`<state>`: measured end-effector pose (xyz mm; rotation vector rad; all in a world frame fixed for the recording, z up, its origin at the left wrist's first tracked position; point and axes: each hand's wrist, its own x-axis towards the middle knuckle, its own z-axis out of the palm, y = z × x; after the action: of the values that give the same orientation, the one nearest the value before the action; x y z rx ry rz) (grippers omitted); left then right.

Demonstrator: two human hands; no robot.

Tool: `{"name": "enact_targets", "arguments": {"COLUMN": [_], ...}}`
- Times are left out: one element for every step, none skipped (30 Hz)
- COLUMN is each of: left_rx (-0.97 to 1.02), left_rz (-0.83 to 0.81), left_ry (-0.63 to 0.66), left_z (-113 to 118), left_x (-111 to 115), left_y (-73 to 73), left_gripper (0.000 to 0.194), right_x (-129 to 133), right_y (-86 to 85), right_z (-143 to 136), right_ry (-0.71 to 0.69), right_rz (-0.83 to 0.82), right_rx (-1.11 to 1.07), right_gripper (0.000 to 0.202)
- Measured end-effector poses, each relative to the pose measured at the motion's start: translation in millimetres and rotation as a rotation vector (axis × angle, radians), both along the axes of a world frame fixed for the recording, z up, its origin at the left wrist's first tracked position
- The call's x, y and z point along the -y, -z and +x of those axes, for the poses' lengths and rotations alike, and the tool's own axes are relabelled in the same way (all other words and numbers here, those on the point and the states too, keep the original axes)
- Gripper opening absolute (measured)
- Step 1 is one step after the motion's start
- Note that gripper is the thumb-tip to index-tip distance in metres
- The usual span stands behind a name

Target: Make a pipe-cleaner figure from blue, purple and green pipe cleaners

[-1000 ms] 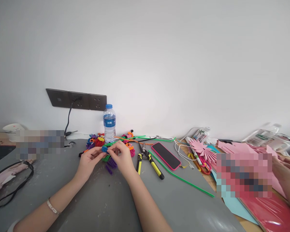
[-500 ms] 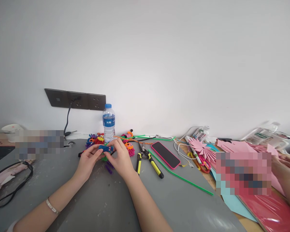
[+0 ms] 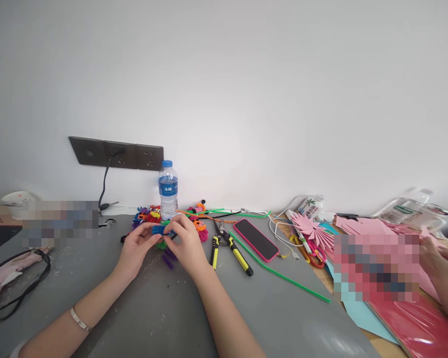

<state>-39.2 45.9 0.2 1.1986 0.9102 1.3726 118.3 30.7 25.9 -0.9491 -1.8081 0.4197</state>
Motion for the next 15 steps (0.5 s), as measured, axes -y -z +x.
{"name": "enact_targets", "arguments": {"left_rx": [-0.022, -0.040, -0.052, -0.057, -0.059, -0.061, -0.066, -0.073, -0.082, -0.089, -0.093, -0.093, -0.091, -0.086, -0.082], "left_rz": [0.013, 0.019, 0.022, 0.021, 0.021, 0.019, 0.017, 0.016, 0.015, 0.013, 0.011, 0.008, 0.004, 0.000, -0.003], "left_ry": [-0.010, -0.019, -0.028, -0.035, -0.041, -0.043, -0.043, -0.040, -0.036, -0.028, -0.019, -0.012, -0.009, -0.009, -0.010], "left_z": [-0.1, -0.2, -0.1, 0.0, 0.1, 0.4, 0.6, 0.9, 1.1, 1.3, 1.4, 1.5, 1.5, 1.5, 1.4], "left_x": [-0.2, -0.3, -0.3, -0.2, -0.1, 0.0, 0.2, 0.4, 0.5, 0.7, 0.7, 0.8, 0.9, 0.9, 1.0], "left_y": [-0.2, -0.5, -0.8, -1.0, -1.1, -1.1, -0.9, -0.6, -0.3, 0.2, 0.6, 0.9, 1.2, 1.4, 1.5], "left_gripper": [0.032, 0.031, 0.031, 0.030, 0.030, 0.030, 0.030, 0.030, 0.030, 0.030, 0.030, 0.031, 0.031, 0.031, 0.031], "right_x": [0.3, 0.4, 0.3, -0.3, -1.3, -2.7, -4.5, -6.5, -8.7, -10.7, -12.6, -14.0, -14.9, -15.2, -14.9], "right_y": [-0.7, -1.4, -2.2, -3.1, -3.9, -4.6, -5.2, -5.6, -6.0, -6.2, -6.2, -6.1, -5.9, -5.5, -5.1], "right_z": [0.4, 1.4, 3.2, 5.7, 8.7, 12.2, 15.8, 19.3, 22.4, 25.0, 27.0, 28.3, 29.0, 29.1, 28.7], "right_ry": [-0.009, -0.018, -0.025, -0.025, -0.017, 0.003, 0.035, 0.072, 0.110, 0.145, 0.171, 0.185, 0.185, 0.171, 0.145], "right_rz": [-0.009, -0.021, -0.037, -0.053, -0.067, -0.078, -0.083, -0.084, -0.082, -0.078, -0.077, -0.078, -0.084, -0.101, -0.127], "right_rx": [-0.004, -0.018, -0.043, -0.080, -0.126, -0.182, -0.245, -0.307, -0.366, -0.418, -0.458, -0.487, -0.507, -0.516, -0.510], "right_gripper": [0.011, 0.013, 0.016, 0.021, 0.025, 0.027, 0.027, 0.028, 0.029, 0.030, 0.032, 0.034, 0.035, 0.035, 0.033]}}
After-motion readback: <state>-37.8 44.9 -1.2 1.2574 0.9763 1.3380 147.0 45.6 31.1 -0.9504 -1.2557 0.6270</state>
